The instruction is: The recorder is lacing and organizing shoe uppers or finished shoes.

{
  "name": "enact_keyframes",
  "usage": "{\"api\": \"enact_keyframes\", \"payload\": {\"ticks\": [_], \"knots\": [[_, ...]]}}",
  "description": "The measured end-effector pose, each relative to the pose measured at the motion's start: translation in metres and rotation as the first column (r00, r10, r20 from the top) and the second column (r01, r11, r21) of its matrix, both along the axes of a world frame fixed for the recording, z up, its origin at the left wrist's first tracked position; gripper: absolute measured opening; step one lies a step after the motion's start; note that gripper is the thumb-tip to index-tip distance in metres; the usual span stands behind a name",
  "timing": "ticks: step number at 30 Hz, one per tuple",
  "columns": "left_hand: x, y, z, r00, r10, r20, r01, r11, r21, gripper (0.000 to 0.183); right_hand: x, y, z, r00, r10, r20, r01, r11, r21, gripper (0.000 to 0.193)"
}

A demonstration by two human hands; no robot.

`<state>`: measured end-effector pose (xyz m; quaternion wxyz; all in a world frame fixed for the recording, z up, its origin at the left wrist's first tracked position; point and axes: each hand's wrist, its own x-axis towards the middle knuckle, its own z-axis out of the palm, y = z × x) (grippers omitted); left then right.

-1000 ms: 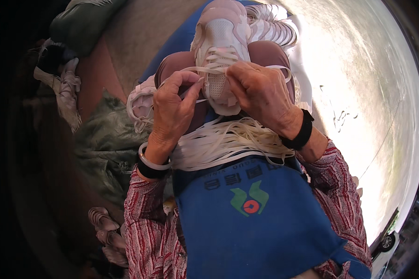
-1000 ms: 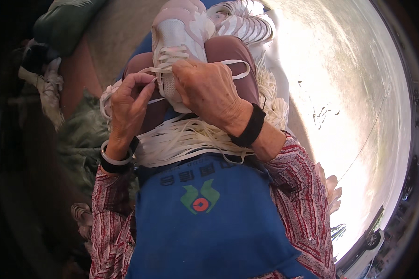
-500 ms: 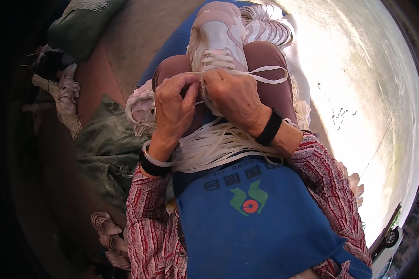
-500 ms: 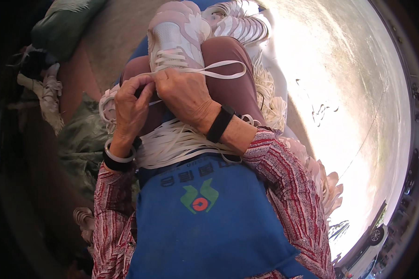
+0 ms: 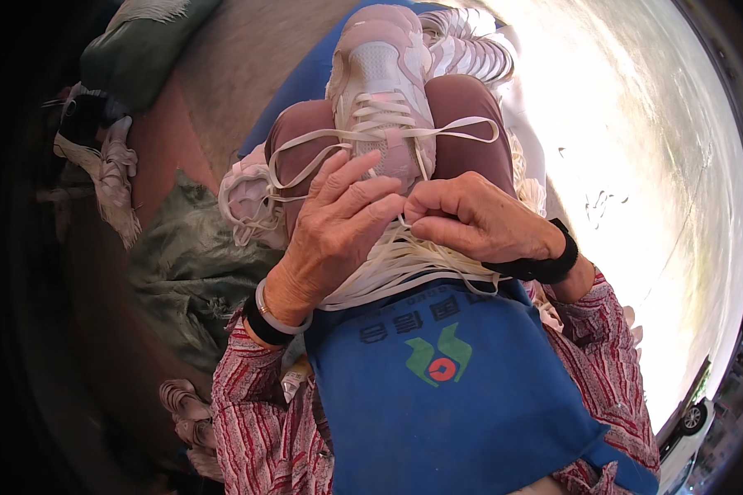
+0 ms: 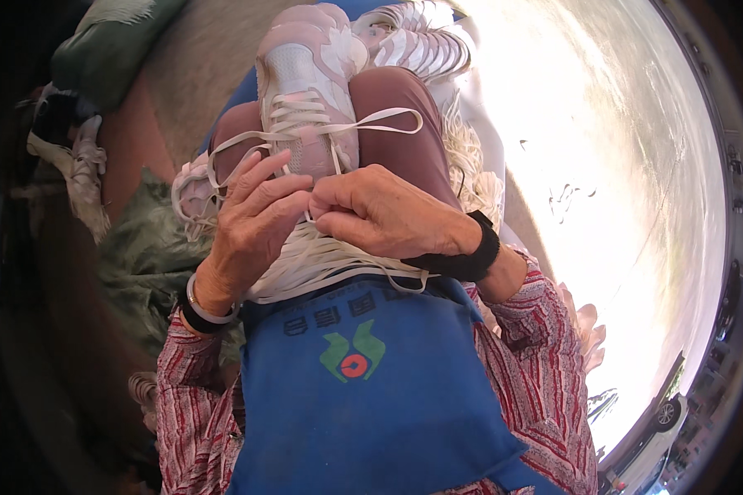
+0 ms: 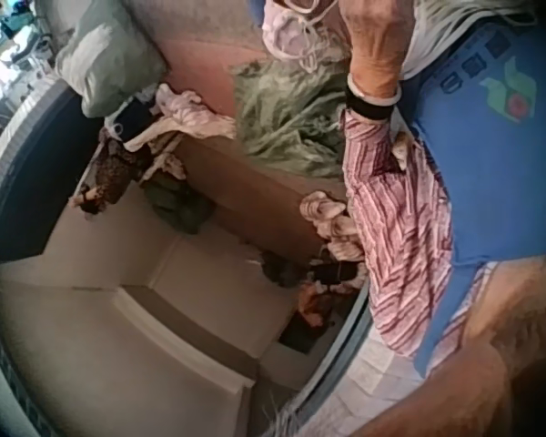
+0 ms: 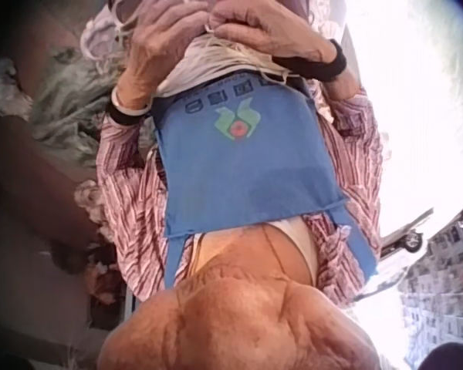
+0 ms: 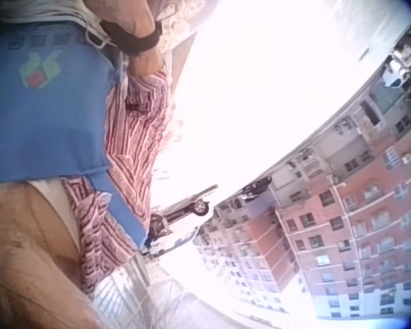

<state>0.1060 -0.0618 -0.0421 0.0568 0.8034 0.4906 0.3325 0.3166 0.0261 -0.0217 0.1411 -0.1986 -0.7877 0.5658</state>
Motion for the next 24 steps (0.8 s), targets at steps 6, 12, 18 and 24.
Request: {"api": "enact_keyframes", "payload": {"ticks": [6, 12, 18, 24], "knots": [[0.057, -0.016, 0.031, 0.685, -0.132, 0.716, 0.518, 0.78, -0.351, 0.012, 0.032, 0.0, 0.016, 0.963, -0.268, -0.031, 0.152, 0.635, -0.757, 0.016], [0.052, -0.014, 0.047, 0.672, 0.018, 0.741, 0.636, 0.5, -0.589, 0.014, 0.024, -0.014, 0.006, 0.958, -0.255, -0.13, 0.111, 0.751, -0.651, 0.016], [0.072, -0.023, 0.065, 0.557, -0.306, 0.772, 0.748, 0.589, -0.307, 0.011, 0.001, -0.025, -0.002, 0.97, -0.158, -0.186, 0.029, 0.832, -0.555, 0.01], [0.044, -0.016, 0.062, 0.639, -0.04, 0.768, 0.638, 0.586, -0.5, 0.02, -0.001, -0.02, -0.019, 0.975, -0.123, -0.186, 0.102, 0.987, -0.123, 0.02]]}}
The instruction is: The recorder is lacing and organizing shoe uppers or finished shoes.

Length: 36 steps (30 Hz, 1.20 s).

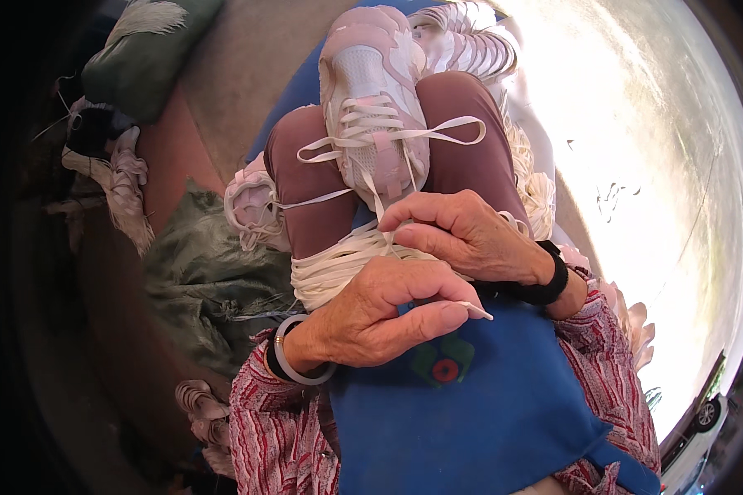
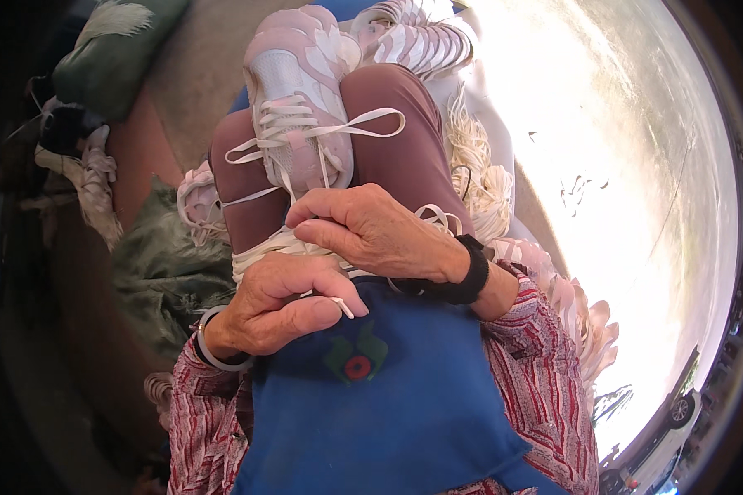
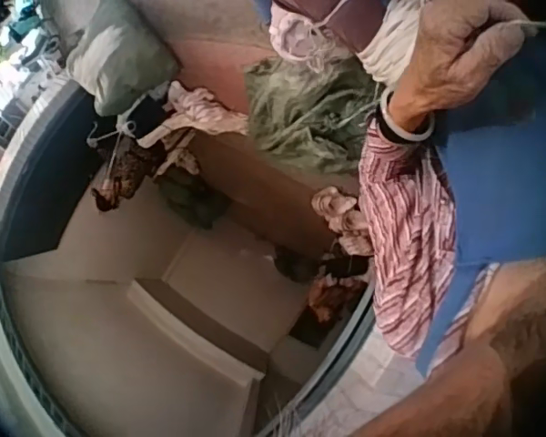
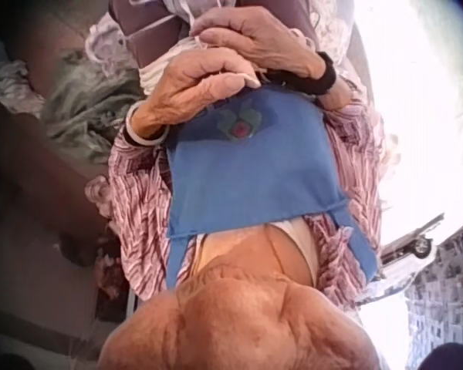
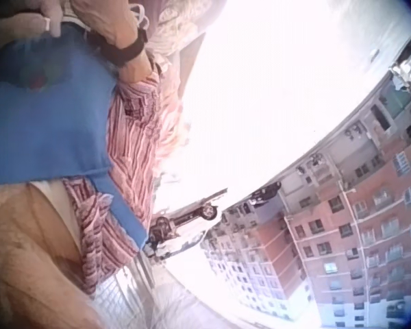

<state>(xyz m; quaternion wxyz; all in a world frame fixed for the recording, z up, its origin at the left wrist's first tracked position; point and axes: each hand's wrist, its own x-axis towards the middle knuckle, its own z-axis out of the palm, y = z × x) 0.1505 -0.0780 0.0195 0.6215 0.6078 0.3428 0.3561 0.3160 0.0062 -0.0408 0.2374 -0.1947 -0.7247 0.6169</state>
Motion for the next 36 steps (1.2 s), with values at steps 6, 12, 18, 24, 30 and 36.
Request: {"api": "enact_keyframes", "payload": {"ticks": [6, 12, 18, 24, 30, 36], "knots": [[-0.031, -0.018, -0.034, 0.909, 0.406, 0.097, -0.359, 0.879, -0.312, 0.027, -0.002, 0.002, 0.001, 0.976, 0.136, 0.168, -0.139, 0.99, 0.005, 0.021], [-0.038, -0.013, -0.067, 0.751, 0.66, -0.027, -0.566, 0.621, -0.543, 0.035, -0.021, -0.002, 0.017, 0.983, 0.154, -0.104, -0.173, 0.961, -0.214, 0.018], [-0.037, 0.007, -0.084, 0.827, 0.515, -0.225, -0.562, 0.751, -0.346, 0.041, -0.037, -0.022, 0.013, 0.986, 0.165, 0.025, -0.167, 0.984, 0.068, 0.015], [-0.046, 0.018, -0.085, 0.821, 0.472, -0.322, -0.571, 0.666, -0.48, 0.039, -0.055, -0.031, 0.025, 0.932, 0.351, -0.093, -0.35, 0.936, 0.032, 0.012], [-0.045, 0.016, -0.051, 0.886, 0.461, -0.054, -0.336, 0.557, -0.76, 0.041, -0.072, -0.044, 0.019, 0.891, 0.444, -0.09, -0.424, 0.887, 0.181, 0.013], [-0.049, 0.011, -0.061, 0.917, 0.39, -0.079, -0.357, 0.72, -0.596, 0.025, -0.047, -0.033, 0.008, 0.949, 0.31, -0.063, -0.292, 0.936, 0.198, 0.013]]}}
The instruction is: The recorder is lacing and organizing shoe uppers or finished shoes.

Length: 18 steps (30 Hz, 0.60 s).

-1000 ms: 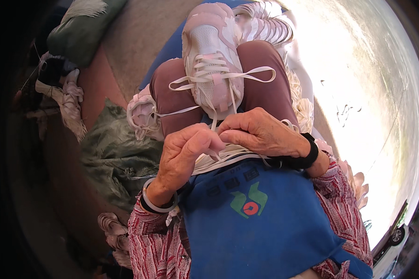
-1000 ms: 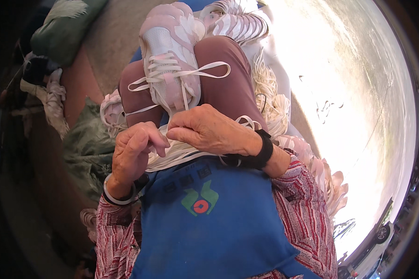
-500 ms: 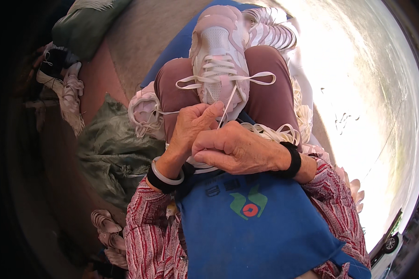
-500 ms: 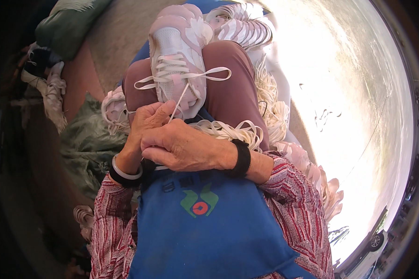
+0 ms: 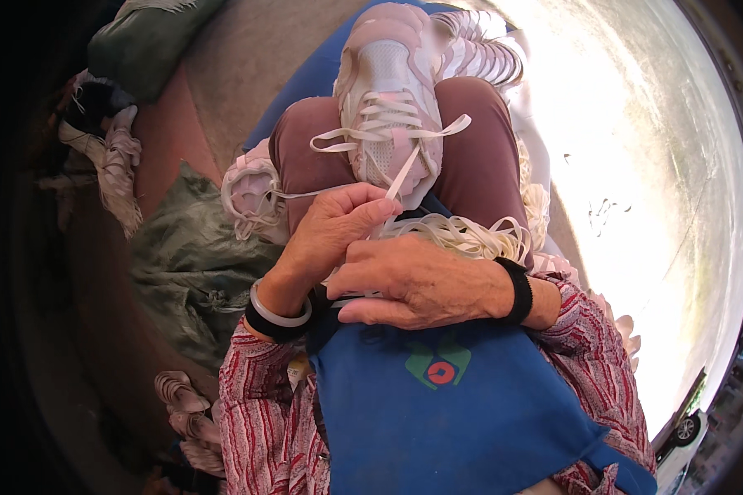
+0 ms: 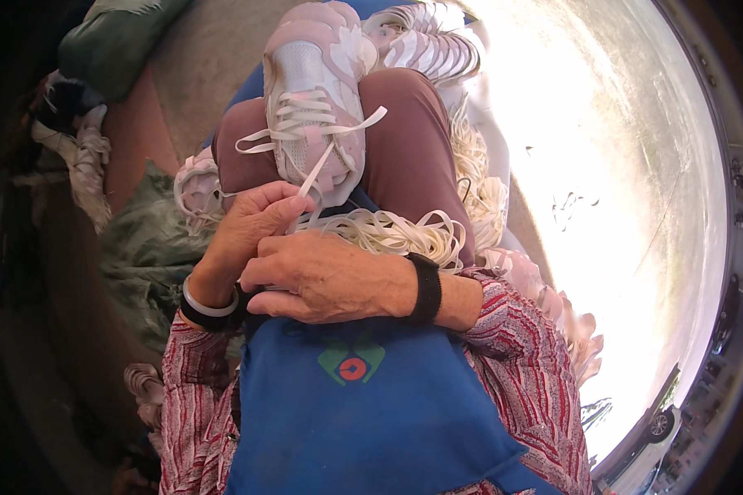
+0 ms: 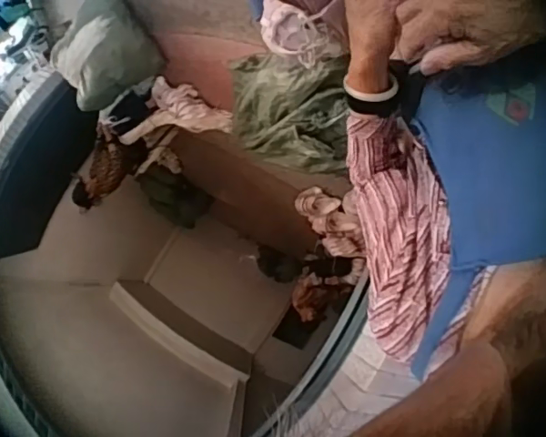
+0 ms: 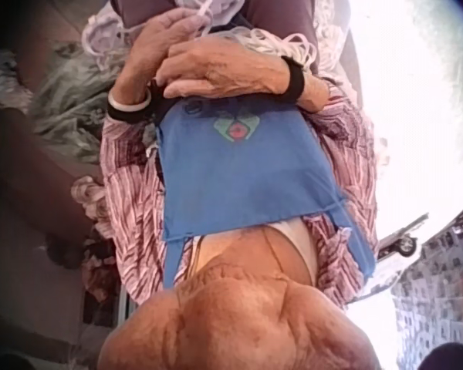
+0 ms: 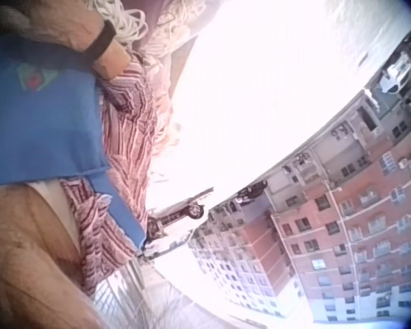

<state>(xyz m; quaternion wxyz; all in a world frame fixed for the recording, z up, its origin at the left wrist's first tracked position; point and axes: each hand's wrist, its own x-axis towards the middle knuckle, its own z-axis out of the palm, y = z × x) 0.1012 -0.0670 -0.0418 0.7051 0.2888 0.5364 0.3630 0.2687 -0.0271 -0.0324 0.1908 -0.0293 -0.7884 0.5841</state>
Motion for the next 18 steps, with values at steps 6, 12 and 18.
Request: {"api": "enact_keyframes", "payload": {"ticks": [6, 12, 18], "knots": [[0.001, -0.013, -0.015, 0.779, 0.065, -0.624, 0.291, 0.844, 0.451, 0.021, 0.02, 0.042, -0.005, 0.828, -0.548, 0.116, 0.514, 0.826, 0.231, 0.008], [0.007, -0.02, -0.009, 0.913, -0.005, -0.407, 0.113, 0.964, 0.241, 0.019, 0.021, 0.034, -0.009, 0.734, -0.665, 0.137, 0.593, 0.726, 0.348, 0.009], [0.02, -0.023, 0.003, 0.765, -0.162, -0.624, 0.415, 0.865, 0.284, 0.019, 0.016, 0.033, -0.007, 0.74, -0.653, 0.16, 0.561, 0.731, 0.39, 0.017]]}}
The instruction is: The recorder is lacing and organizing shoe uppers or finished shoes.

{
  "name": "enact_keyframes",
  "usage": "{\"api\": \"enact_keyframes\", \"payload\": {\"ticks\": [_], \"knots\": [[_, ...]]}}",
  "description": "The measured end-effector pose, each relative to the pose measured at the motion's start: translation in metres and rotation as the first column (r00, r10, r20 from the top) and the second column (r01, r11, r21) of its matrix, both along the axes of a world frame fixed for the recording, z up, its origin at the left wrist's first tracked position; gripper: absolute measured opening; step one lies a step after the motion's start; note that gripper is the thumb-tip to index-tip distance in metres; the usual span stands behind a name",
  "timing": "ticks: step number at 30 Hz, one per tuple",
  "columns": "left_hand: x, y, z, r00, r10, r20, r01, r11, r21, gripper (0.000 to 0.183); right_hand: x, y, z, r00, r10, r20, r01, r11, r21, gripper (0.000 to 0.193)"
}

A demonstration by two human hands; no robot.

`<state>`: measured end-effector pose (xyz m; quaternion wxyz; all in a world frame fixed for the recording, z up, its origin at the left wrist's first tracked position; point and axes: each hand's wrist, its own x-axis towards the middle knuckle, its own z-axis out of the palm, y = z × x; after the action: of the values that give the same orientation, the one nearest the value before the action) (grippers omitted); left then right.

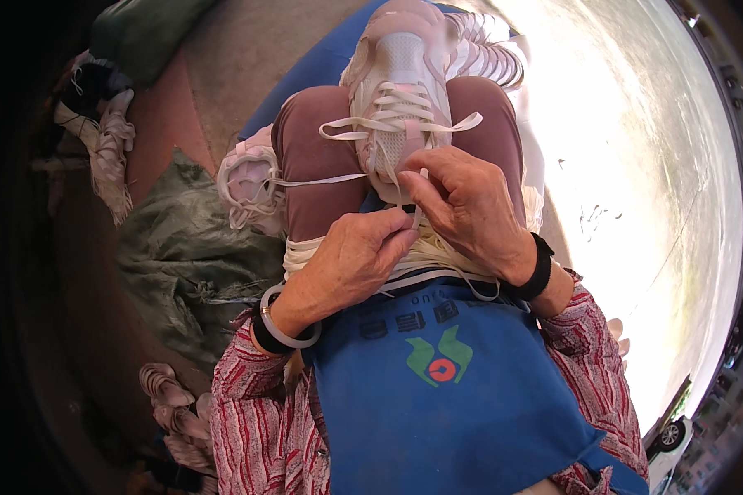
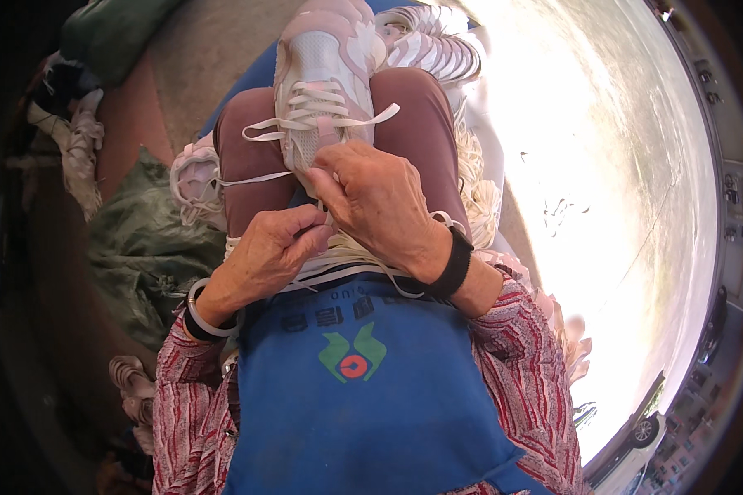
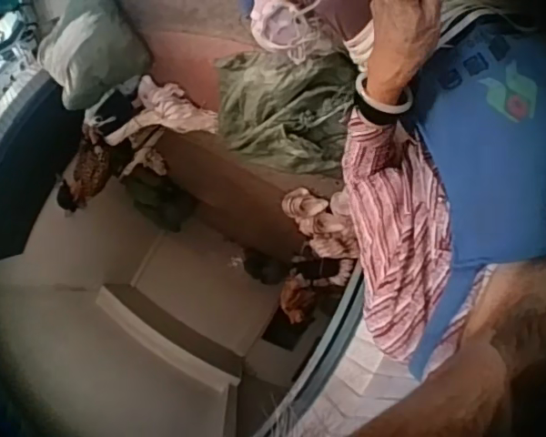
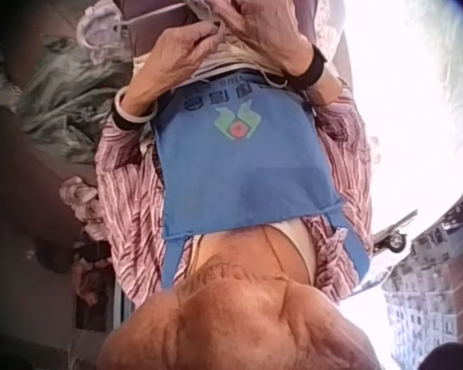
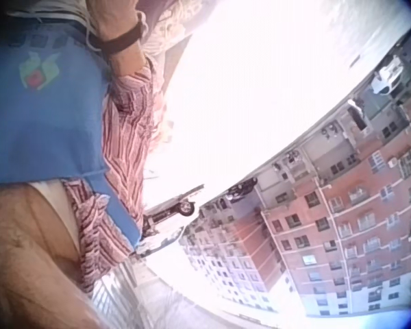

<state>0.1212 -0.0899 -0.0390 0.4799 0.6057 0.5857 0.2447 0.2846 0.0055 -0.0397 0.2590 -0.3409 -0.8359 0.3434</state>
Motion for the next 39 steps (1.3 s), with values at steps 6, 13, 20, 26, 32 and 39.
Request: {"api": "enact_keyframes", "payload": {"ticks": [6, 13, 20, 26, 32, 39], "knots": [[0.003, -0.006, -0.01, 0.994, -0.015, -0.108, 0.03, 0.989, 0.145, 0.014, -0.025, -0.004, 0.006, 0.869, 0.072, 0.489, -0.139, 0.985, 0.101, 0.028], [-0.005, -0.004, -0.005, 0.999, 0.048, -0.021, -0.044, 0.984, 0.175, 0.014, -0.014, 0.007, -0.013, 0.96, 0.149, 0.236, -0.134, 0.988, -0.078, 0.022], [-0.064, 0.003, 0.009, 0.978, 0.195, 0.074, -0.194, 0.981, -0.024, 0.029, 0.008, 0.02, 0.002, 0.926, -0.04, -0.376, -0.193, 0.806, -0.56, 0.012], [-0.097, 0.009, -0.008, 0.928, 0.316, 0.198, -0.332, 0.942, 0.052, 0.033, 0.042, 0.031, 0.004, 0.914, -0.152, -0.376, -0.277, 0.445, -0.852, 0.01], [-0.119, 0.003, -0.009, 0.867, 0.458, 0.197, -0.437, 0.888, -0.143, 0.029, 0.07, 0.038, -0.012, 1.0, 0.004, 0.013, -0.003, 0.999, -0.033, 0.006], [-0.138, -0.01, -0.021, 0.535, 0.655, 0.534, -0.591, 0.742, -0.317, 0.034, 0.08, 0.037, -0.01, 0.985, -0.047, 0.168, 0.028, 0.993, 0.115, 0.007]]}}
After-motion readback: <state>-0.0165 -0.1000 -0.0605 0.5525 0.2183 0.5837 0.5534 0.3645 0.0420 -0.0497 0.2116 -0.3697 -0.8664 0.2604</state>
